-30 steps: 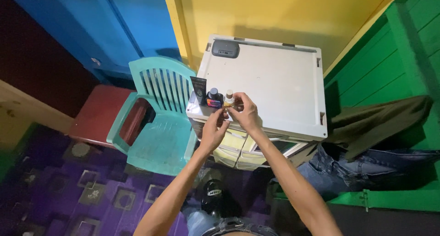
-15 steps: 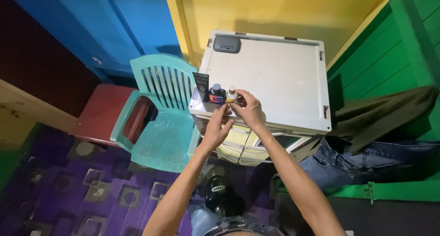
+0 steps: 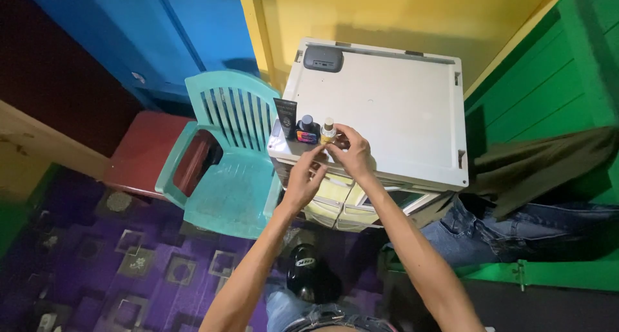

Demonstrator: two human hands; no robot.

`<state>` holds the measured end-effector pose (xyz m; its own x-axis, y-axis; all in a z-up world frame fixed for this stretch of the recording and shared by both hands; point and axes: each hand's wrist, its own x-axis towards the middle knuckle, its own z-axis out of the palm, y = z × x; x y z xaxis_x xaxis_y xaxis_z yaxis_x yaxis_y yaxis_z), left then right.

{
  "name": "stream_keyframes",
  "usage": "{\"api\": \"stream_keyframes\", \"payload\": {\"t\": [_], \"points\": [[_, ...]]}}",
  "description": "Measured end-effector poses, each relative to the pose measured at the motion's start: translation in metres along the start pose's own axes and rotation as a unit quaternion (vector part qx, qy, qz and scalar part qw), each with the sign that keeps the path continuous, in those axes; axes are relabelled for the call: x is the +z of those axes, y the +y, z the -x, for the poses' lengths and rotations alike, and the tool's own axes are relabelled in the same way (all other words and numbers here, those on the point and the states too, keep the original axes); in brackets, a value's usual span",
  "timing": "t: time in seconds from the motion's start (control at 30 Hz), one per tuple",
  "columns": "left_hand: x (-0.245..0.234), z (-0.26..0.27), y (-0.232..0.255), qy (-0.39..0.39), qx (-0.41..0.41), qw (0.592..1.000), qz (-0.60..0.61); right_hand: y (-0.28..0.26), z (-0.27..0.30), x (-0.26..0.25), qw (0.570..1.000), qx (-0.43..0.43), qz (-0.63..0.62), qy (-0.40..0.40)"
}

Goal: The person picks up various toiletry items from a shelf, moves them to a bed area where they also handle a necklace, and then returns to the shelf.

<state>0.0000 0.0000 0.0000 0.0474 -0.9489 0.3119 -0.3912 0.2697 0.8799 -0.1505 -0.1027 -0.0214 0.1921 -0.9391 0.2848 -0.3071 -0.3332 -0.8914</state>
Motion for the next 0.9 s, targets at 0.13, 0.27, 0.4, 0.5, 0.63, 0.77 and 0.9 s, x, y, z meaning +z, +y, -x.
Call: {"api": "stream_keyframes", "payload": {"t": [0.13,0.27,0.4,0.5,0.63,0.77,0.9], "points": [[-0.025,0.003,0.008,0.135,0.009,0.99,-0.027,-0.003,0.003,-0.002,1.0,-0.001,-0.014,0.008],[-0.068,-0.019,-0.002,0.241,-0.045,0.969,0.021,0.001,0.001,-0.002,1.0,0.015,-0.023,0.002],[-0.096,-0.052,-0.006,0.08,-0.058,0.99,0.099,-0.002,0.001,-0.002,1.0,0.017,-0.02,0.004],[-0.1,-0.073,-0.038,-0.011,-0.075,0.99,0.117,0.0,0.0,0.001,0.999,0.03,-0.023,0.009],[-0.097,-0.088,-0.029,-0.061,-0.096,0.986,0.124,-0.014,0.003,-0.001,0.998,0.047,-0.033,0.019],[-0.097,-0.094,-0.034,-0.087,-0.08,0.989,0.092,-0.024,0.006,0.0,0.997,0.067,-0.043,0.019],[-0.104,-0.099,-0.033,-0.082,-0.046,0.99,0.105,-0.032,0.004,-0.001,0.997,0.078,-0.027,0.012]]}}
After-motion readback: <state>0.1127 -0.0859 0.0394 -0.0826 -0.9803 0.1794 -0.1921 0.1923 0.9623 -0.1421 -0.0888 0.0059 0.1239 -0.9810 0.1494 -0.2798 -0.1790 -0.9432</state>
